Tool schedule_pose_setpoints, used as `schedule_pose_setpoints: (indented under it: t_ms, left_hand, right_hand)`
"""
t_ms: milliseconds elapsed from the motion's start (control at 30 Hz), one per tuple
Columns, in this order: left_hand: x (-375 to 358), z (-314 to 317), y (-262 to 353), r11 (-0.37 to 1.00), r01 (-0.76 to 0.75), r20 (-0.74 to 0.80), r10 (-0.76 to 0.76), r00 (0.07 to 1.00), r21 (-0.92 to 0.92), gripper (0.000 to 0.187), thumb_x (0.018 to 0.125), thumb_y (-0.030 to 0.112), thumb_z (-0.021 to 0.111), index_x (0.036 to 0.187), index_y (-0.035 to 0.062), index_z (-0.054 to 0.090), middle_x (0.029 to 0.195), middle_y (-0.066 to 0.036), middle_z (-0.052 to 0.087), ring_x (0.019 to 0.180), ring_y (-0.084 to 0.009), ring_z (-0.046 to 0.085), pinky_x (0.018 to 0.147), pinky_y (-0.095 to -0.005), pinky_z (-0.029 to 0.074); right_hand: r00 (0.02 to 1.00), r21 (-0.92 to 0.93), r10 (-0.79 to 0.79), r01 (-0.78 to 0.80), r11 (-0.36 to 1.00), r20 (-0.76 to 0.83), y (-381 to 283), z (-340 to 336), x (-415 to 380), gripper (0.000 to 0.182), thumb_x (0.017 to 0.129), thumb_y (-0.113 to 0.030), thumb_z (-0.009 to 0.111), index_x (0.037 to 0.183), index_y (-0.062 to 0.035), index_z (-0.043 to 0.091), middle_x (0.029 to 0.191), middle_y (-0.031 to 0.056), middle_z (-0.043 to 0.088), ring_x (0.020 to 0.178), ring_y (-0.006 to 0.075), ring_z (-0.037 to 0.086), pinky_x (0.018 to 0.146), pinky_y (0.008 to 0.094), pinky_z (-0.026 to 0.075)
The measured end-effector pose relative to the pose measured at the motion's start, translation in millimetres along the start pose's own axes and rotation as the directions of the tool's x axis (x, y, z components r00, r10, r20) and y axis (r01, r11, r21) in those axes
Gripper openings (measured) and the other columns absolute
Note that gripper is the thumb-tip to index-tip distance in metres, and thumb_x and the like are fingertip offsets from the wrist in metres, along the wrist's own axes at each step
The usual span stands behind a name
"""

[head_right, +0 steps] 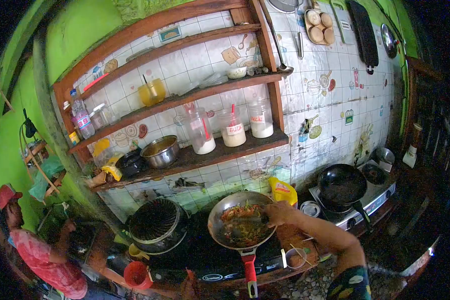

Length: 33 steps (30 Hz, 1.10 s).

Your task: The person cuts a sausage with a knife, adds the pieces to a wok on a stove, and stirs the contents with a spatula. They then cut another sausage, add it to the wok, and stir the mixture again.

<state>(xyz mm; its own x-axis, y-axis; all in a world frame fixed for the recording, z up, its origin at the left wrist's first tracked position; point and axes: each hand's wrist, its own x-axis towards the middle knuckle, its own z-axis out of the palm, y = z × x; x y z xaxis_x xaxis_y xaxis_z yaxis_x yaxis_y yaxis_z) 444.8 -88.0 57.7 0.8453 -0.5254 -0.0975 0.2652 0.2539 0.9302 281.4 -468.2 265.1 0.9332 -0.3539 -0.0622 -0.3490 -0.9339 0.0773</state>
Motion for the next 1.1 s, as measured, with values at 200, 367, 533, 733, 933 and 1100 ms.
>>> schedule_pose_setpoints:
  t_ms: [200,367,533,733,933,1100]
  left_hand:
    - [-6,4,19,0.999,0.05,-0.047,-0.05,0.998,0.005,0.021,0.088,0.024,0.046,0.07,0.0125,0.047,0.054,0.005,0.036,0.044,-0.0053,0.031,0.039,-0.0204,0.026]
    - [-11,1,29,0.998,0.067,-0.07,-0.066,0.995,0.009,0.02,0.088,0.024,0.046,0.071,0.0123,0.048,0.054,0.005,0.037,0.044,-0.0056,0.032,0.039,-0.0206,0.026]
    - [-10,6,26,0.998,0.057,-0.076,-0.056,0.996,0.008,0.019,0.088,0.024,0.046,0.073,0.012,0.048,0.055,0.005,0.038,0.045,-0.0058,0.033,0.039,-0.0208,0.027]
    - [-9,4,28,0.998,0.06,-0.077,-0.06,0.995,0.005,0.019,0.088,0.025,0.046,0.075,0.0117,0.049,0.056,0.004,0.039,0.045,-0.0061,0.034,0.04,-0.0211,0.028]
    - [-8,-1,49,0.997,0.076,-0.135,-0.074,0.988,0.008,0.018,0.088,0.025,0.047,0.076,0.0113,0.049,0.057,0.004,0.041,0.046,-0.0064,0.035,0.04,-0.0214,0.029]
    - [-9,7,44,0.996,0.091,-0.147,-0.09,0.985,0.0,0.018,0.088,0.026,0.047,0.078,0.0111,0.049,0.057,0.003,0.042,0.046,-0.0066,0.036,0.04,-0.0216,0.03]
  right_hand:
    - [0.973,-0.02,0.016,-0.012,1.0,0.23,-4,-122,-64,0.042,0.062,-0.045,0.064,0.091,-0.0158,0.063,0.071,0.0102,0.062,0.075,0.0269,0.06,0.06,0.0387,0.047]
    - [0.98,-0.152,-0.011,0.041,0.988,0.199,4,-143,-79,0.033,0.06,-0.04,0.064,0.082,-0.0163,0.065,0.072,0.0088,0.062,0.074,0.0256,0.061,0.057,0.0393,0.046]
    - [0.997,-0.36,-0.005,0.032,0.933,0.074,-4,-63,-15,0.029,0.063,-0.032,0.063,0.081,-0.0102,0.065,0.08,0.0087,0.064,0.074,0.0248,0.063,0.059,0.0356,0.049]
    - [0.992,-0.427,0.106,-0.124,0.896,-0.065,10,-106,6,0.02,0.07,-0.029,0.059,0.076,-0.0113,0.066,0.079,0.0072,0.065,0.076,0.0229,0.063,0.06,0.034,0.048]
    - [0.995,-0.492,0.086,-0.1,0.865,-0.052,7,-106,11,0.018,0.07,-0.029,0.06,0.075,-0.0126,0.066,0.078,0.0075,0.064,0.074,0.0235,0.063,0.06,0.0341,0.047]
    - [0.996,-0.455,0.035,-0.068,0.888,-0.082,5,-80,37,0.022,0.067,-0.03,0.062,0.076,-0.0112,0.066,0.078,0.0093,0.064,0.074,0.0236,0.063,0.061,0.0346,0.047]
